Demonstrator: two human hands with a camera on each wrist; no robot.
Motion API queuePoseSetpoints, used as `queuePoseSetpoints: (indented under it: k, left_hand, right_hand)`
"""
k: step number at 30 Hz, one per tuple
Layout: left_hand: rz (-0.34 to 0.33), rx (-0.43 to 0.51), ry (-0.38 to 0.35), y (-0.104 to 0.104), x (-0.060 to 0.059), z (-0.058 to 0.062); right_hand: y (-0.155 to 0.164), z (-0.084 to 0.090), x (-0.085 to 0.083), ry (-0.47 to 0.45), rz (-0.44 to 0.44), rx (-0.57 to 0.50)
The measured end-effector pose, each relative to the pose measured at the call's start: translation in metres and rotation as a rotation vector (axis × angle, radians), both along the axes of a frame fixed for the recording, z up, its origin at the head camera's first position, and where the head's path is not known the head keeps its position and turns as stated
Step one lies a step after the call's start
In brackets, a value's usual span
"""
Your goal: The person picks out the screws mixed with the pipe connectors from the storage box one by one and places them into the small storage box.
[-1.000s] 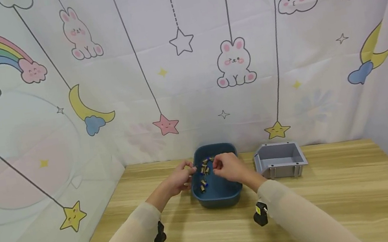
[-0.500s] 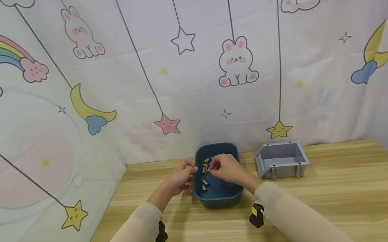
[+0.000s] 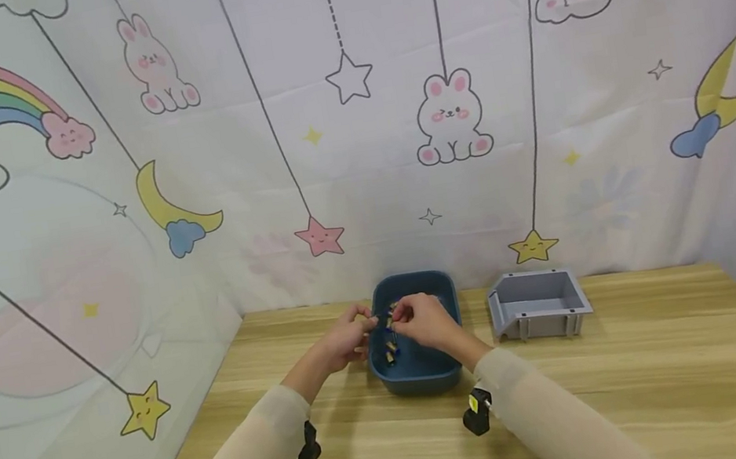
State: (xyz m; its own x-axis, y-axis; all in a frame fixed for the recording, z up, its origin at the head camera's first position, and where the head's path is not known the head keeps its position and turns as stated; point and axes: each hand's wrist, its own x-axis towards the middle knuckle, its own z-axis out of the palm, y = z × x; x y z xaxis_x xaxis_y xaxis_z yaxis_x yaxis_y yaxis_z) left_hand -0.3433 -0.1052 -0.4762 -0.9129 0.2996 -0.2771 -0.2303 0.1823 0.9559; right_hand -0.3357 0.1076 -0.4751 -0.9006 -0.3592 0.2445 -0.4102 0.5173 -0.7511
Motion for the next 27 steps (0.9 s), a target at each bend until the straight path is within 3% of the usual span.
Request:
queuePoseSetpoints:
  k: [16, 27]
  left_hand:
    - [0.003, -0.008, -0.005, -0.001, 0.000, -0.002]
    - [0.007, 0.007, -0.017, -0.001, -0.002, -0.003]
  right_hand:
    - [-0.006, -0.013, -0.008, -0.094, -0.102, -0.039]
    - [-0.017, -0.016, -0.011, -0.088, -0.134, -0.022]
